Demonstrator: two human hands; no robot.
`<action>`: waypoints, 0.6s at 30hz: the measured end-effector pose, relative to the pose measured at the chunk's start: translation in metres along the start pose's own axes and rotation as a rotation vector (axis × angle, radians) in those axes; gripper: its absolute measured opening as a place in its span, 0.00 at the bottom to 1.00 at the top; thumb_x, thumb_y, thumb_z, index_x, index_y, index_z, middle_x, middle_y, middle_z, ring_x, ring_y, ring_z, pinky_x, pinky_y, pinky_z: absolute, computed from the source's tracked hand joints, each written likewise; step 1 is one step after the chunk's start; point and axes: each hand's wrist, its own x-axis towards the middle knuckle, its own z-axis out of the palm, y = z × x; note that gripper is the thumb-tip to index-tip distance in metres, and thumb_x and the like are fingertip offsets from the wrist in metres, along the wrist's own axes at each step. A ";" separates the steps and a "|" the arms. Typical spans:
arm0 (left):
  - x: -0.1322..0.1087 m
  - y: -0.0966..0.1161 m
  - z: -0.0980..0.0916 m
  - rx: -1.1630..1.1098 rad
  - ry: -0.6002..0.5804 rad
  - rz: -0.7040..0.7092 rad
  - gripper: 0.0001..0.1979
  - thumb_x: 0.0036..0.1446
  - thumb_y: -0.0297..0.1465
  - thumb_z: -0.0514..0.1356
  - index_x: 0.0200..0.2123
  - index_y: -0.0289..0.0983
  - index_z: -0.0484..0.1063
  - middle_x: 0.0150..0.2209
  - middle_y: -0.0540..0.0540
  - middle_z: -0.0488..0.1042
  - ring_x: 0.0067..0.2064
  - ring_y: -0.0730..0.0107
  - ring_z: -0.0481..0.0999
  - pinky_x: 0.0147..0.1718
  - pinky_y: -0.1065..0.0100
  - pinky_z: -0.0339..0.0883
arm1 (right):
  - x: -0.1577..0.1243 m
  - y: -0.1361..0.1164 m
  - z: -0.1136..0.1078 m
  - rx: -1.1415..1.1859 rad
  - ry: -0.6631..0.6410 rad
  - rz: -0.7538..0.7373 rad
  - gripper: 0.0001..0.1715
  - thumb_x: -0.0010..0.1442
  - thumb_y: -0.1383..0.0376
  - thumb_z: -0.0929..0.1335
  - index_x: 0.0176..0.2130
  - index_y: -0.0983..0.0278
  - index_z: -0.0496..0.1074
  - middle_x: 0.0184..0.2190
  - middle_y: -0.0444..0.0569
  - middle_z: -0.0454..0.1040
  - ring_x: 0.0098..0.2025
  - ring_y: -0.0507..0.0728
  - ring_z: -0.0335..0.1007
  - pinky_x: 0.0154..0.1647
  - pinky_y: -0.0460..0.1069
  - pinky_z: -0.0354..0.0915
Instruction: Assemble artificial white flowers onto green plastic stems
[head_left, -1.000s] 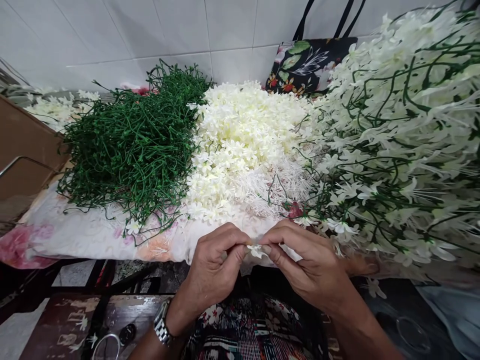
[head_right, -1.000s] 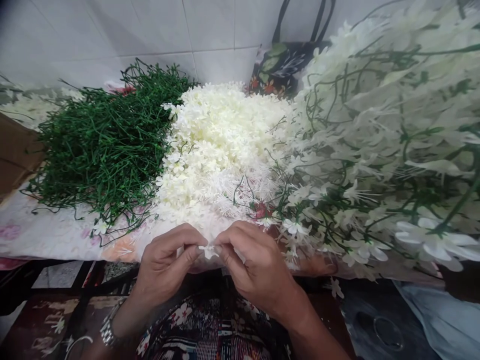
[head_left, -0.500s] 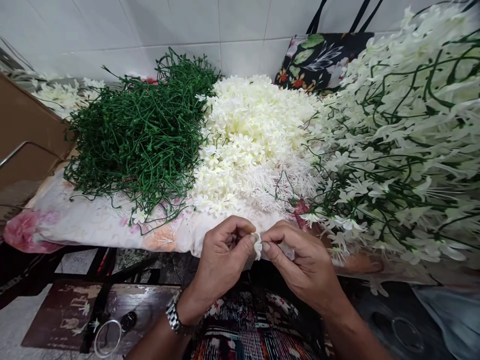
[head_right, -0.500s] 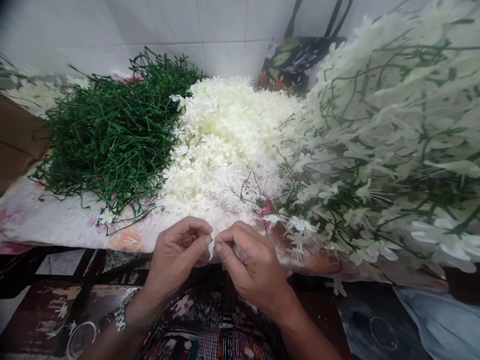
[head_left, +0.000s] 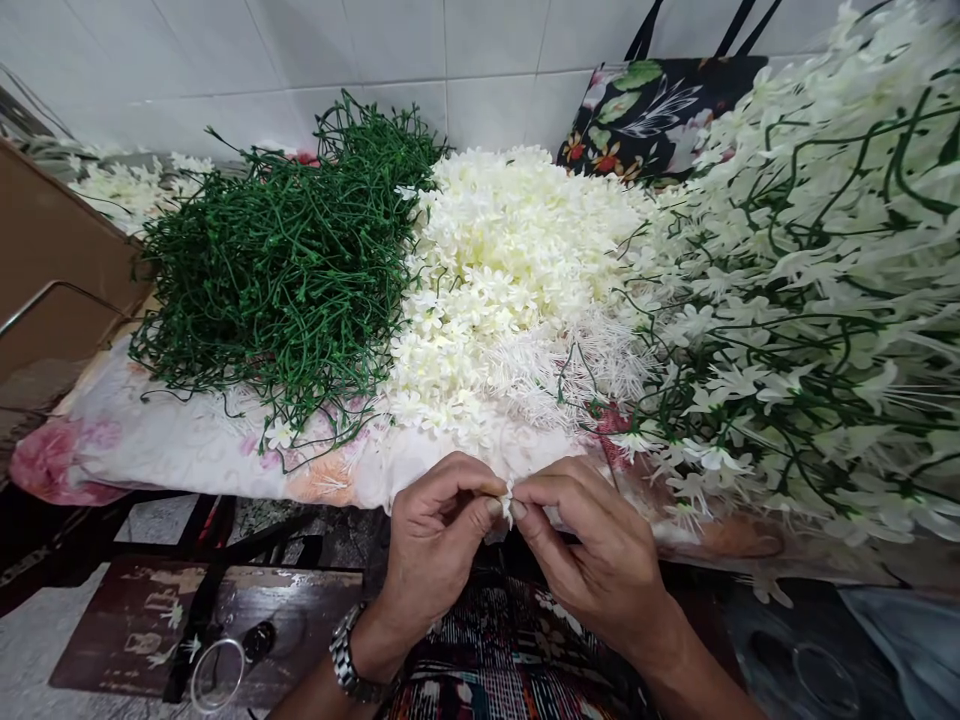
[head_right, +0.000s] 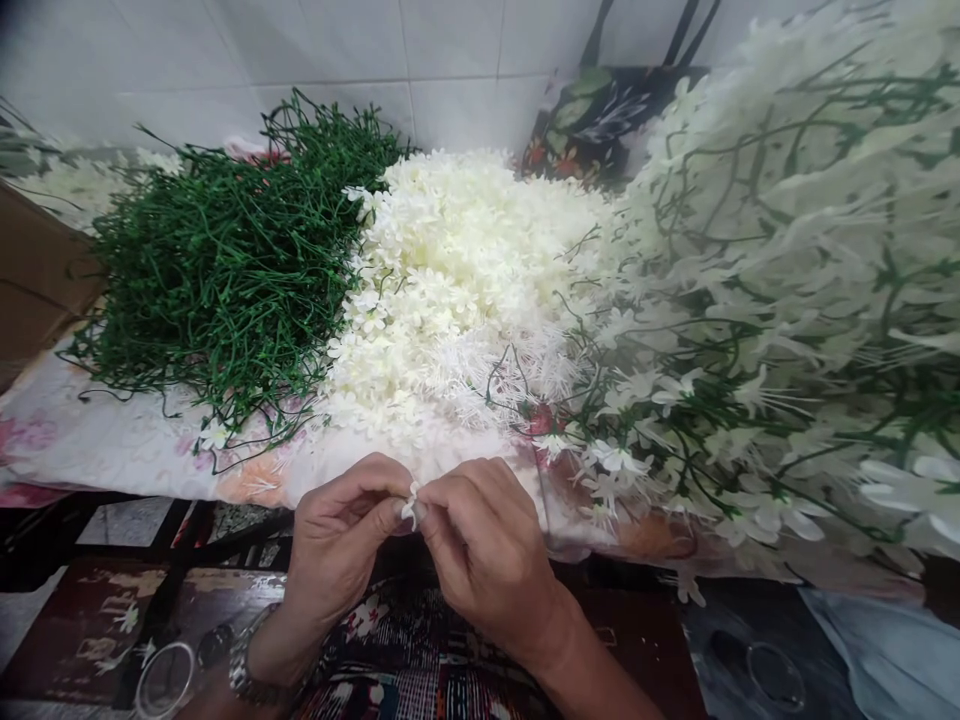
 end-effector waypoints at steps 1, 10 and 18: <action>-0.001 -0.001 0.000 0.013 0.007 0.029 0.04 0.52 0.24 0.61 0.28 0.37 0.76 0.26 0.50 0.70 0.25 0.76 0.69 0.23 0.75 0.65 | 0.001 -0.002 0.001 -0.011 0.004 -0.008 0.06 0.57 0.74 0.64 0.32 0.64 0.67 0.22 0.46 0.70 0.26 0.52 0.64 0.27 0.48 0.60; -0.005 0.000 -0.001 0.131 0.032 0.193 0.06 0.53 0.22 0.60 0.29 0.38 0.73 0.25 0.50 0.69 0.27 0.75 0.68 0.25 0.74 0.64 | 0.001 -0.006 0.004 0.099 -0.027 0.046 0.06 0.58 0.73 0.63 0.32 0.65 0.68 0.23 0.46 0.69 0.26 0.52 0.65 0.27 0.47 0.62; -0.004 0.009 -0.003 0.253 0.068 0.235 0.07 0.52 0.21 0.58 0.27 0.36 0.72 0.24 0.50 0.70 0.27 0.74 0.69 0.25 0.73 0.63 | 0.001 -0.001 -0.003 0.137 -0.170 0.120 0.27 0.55 0.58 0.69 0.52 0.62 0.63 0.45 0.54 0.71 0.47 0.59 0.69 0.43 0.52 0.69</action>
